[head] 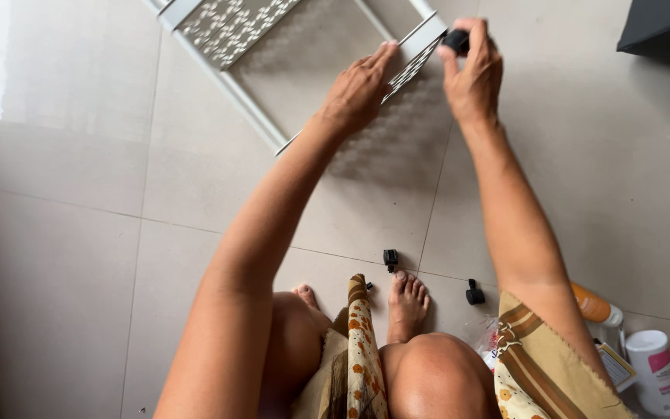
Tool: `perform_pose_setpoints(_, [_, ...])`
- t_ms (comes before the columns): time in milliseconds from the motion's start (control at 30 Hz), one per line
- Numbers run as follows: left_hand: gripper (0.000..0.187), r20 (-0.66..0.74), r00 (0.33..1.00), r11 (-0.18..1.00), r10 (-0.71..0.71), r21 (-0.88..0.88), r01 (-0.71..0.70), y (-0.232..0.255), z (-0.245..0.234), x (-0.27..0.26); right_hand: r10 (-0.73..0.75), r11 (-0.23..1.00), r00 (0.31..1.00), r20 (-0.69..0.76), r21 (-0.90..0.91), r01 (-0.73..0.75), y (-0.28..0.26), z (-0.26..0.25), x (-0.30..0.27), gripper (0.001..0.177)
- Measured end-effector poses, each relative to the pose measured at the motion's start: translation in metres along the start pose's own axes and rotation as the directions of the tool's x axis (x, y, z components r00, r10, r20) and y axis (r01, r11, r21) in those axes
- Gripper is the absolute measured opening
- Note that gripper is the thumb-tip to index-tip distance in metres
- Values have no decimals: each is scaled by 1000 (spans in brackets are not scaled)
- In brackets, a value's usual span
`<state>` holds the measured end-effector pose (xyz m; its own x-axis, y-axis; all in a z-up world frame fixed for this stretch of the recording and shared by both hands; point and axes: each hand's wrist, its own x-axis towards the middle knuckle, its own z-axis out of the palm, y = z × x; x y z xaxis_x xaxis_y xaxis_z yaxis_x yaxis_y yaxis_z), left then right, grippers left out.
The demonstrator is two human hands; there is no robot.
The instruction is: The person assembles a white plastic shelving unit by inserting vertical poles into the shelves and securing them with connectors. They then attach wheels to the bottom of the unit.
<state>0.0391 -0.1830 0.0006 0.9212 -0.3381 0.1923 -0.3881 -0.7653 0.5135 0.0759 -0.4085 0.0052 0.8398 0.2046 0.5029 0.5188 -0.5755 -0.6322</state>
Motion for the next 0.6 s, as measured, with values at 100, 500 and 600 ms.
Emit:
perform_pose_setpoints(100, [81, 194, 970, 988, -148, 65, 137, -3, -39, -43, -85, 990, 996, -34, -117, 81, 11, 0, 15, 37])
perform_pose_setpoints(500, [56, 196, 948, 966, -250, 112, 232, 0, -93, -141, -132, 944, 986, -107, -318, 92, 25, 8, -38, 84])
perform_pose_setpoints(600, [61, 108, 975, 980, -194, 75, 187, 0, -86, -141, -9, 973, 1000, 20, -230, 14, -8, 1, -106, 76])
